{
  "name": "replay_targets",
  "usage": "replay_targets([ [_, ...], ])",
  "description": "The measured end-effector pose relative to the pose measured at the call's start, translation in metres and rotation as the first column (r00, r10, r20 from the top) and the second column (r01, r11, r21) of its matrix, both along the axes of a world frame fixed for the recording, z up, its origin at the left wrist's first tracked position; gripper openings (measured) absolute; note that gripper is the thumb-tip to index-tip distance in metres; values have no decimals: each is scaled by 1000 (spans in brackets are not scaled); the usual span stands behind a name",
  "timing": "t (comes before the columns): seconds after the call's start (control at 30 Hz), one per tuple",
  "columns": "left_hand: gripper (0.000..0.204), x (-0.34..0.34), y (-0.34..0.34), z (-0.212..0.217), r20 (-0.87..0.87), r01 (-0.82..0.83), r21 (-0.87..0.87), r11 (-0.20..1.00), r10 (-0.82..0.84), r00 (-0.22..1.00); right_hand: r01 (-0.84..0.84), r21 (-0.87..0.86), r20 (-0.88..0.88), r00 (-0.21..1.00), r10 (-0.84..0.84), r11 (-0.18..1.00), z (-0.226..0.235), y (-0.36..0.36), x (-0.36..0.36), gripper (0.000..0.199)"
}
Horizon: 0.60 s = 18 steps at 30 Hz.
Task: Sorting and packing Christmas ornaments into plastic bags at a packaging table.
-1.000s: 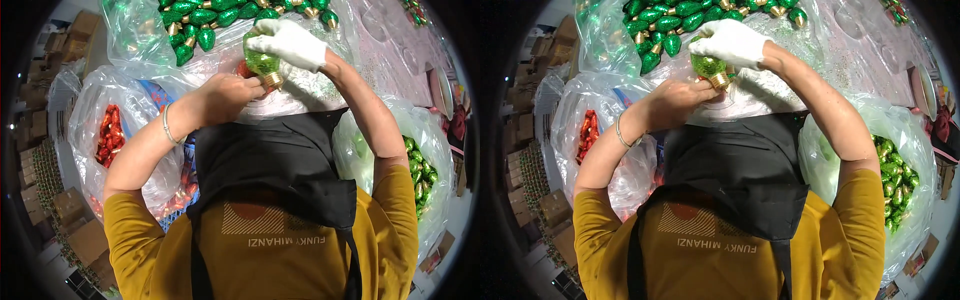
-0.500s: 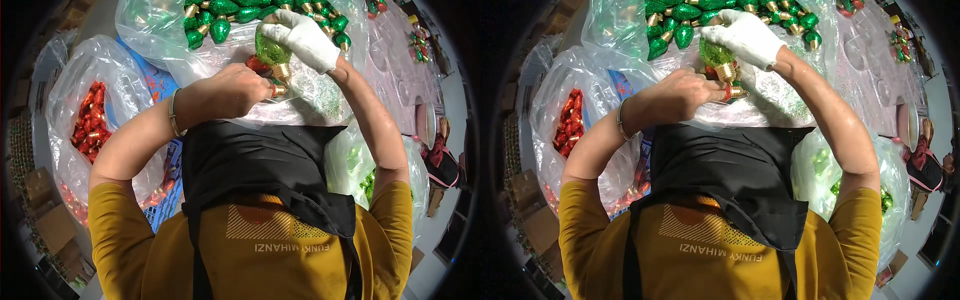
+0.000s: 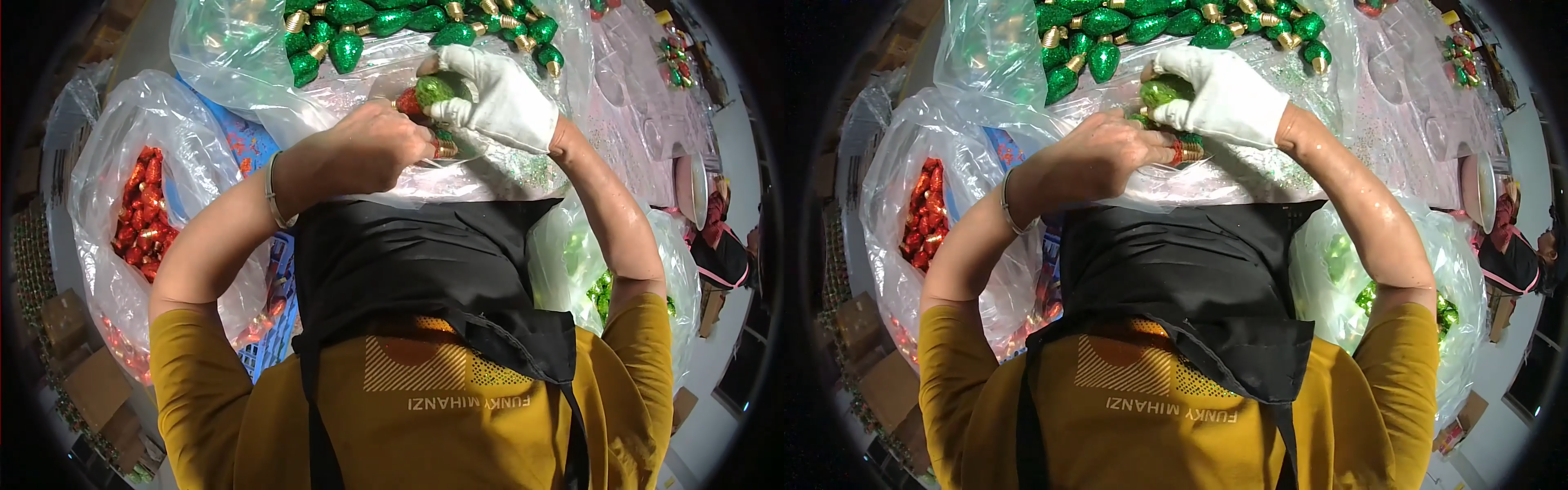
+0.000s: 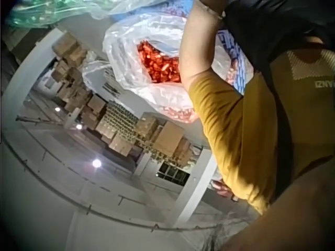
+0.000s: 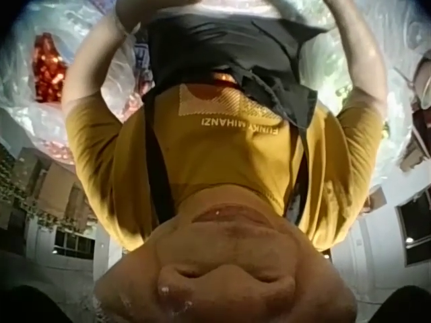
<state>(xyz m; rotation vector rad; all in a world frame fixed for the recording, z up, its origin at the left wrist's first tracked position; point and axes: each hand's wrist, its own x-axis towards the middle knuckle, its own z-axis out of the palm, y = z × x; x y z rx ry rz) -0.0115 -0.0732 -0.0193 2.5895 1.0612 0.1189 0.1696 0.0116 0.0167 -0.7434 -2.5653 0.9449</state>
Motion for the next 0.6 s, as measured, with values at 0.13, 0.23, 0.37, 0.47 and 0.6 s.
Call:
replay_targets([
  [0.13, 24, -4, 6, -14, 138, 52, 163, 985, -75, 988, -50, -224, -140, 990, 19, 973, -11, 9, 11, 26],
  [0.23, 28, -8, 6, -21, 272, 34, 271, 962, -110, 956, -311, 444, 62, 946, 317, 840, -4, 17, 13, 24],
  [0.37, 50, -10, 9, -14, 97, 54, 36, 998, -57, 994, -431, 213, 322, 878, 353, 877, 3, 20, 4, 20],
  [0.47, 35, -4, 13, -16, 236, 54, 276, 960, -122, 964, -471, -48, 561, 716, 414, 881, 10, 24, -6, 16],
  [0.6, 50, -1, 4, -1, 80, 30, 12, 999, -31, 996, -441, -13, 522, 762, 382, 897, -10, 20, -1, 19],
])
